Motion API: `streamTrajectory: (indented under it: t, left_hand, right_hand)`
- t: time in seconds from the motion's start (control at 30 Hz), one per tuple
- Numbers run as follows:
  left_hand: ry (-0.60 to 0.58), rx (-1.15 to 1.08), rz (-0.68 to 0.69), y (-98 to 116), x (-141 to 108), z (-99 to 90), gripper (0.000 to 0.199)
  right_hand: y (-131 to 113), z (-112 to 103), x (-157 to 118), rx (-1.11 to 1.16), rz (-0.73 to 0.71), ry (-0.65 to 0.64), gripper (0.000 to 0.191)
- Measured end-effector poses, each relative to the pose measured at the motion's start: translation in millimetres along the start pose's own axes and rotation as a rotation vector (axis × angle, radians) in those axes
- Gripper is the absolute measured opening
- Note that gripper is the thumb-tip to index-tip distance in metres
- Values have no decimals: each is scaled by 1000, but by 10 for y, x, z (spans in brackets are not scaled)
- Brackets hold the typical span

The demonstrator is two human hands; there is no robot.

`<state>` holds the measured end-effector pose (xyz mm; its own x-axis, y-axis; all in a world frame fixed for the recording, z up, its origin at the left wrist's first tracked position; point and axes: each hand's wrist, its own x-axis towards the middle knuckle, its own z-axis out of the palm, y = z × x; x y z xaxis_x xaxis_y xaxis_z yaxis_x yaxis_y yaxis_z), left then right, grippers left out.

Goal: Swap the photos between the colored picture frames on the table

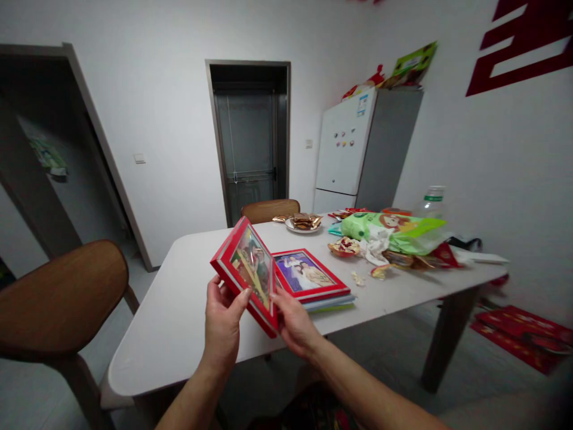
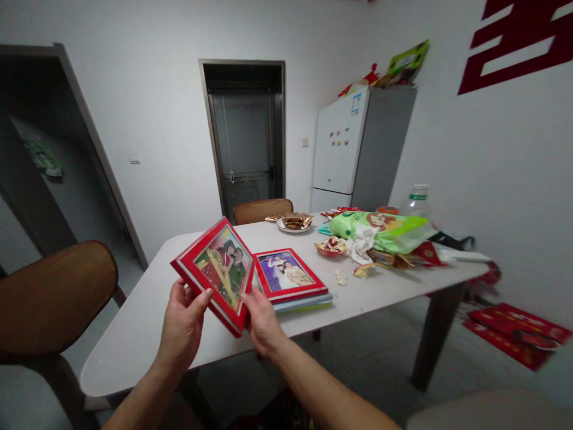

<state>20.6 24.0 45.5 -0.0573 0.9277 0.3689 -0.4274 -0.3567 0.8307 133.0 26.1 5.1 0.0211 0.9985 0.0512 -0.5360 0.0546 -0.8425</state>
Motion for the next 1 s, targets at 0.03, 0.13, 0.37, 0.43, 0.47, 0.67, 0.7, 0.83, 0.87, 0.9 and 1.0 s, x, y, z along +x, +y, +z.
streamTrajectory:
  t: [0.03, 0.13, 0.37, 0.43, 0.47, 0.67, 0.7, 0.83, 0.87, 0.9, 1.0]
  left_hand:
    - [2, -11, -3, -22, 66, 39, 48]
    - [22, -44, -144, -210, 235, 129, 55]
    - [-72, 54, -317, -1049, 243, 392, 46]
    - [-103, 197, -281, -1200, 226, 464, 44]
    - [-116, 285, -260, -1247, 220, 494, 41]
    - [-151, 574, -197, -1271, 174, 585, 44]
    - [-154, 564, -199, -1272, 166, 587, 46]
    - [-113, 457, -260, -1361, 154, 551, 53]
    - [-109, 420, -289, -1398, 155, 531, 53]
    - [-115, 378, -315, -1435, 157, 509, 52]
    - [-175, 253, -335, -1501, 173, 429, 48]
  right_hand:
    - [-168, -116, 77, -58, -15, 51, 33]
    - [-655, -526, 321, -326, -6, 166, 31]
    - [-1089, -1324, 660, -764, 84, 233, 41]
    - [-1086, -1498, 707, -809, 83, 254, 45]
    - [-1078, -1574, 726, -826, 79, 259, 46]
    - [-992, -1855, 805, -811, 124, 191, 44]
    - [-979, -1877, 808, -798, 128, 184, 44]
    - [-940, -1924, 760, -752, 142, 244, 50]
    - [-930, -1922, 735, -728, 144, 250, 50]
    - [-916, -1912, 709, -701, 149, 241, 48]
    - [-844, -1827, 650, -658, 172, 190, 41]
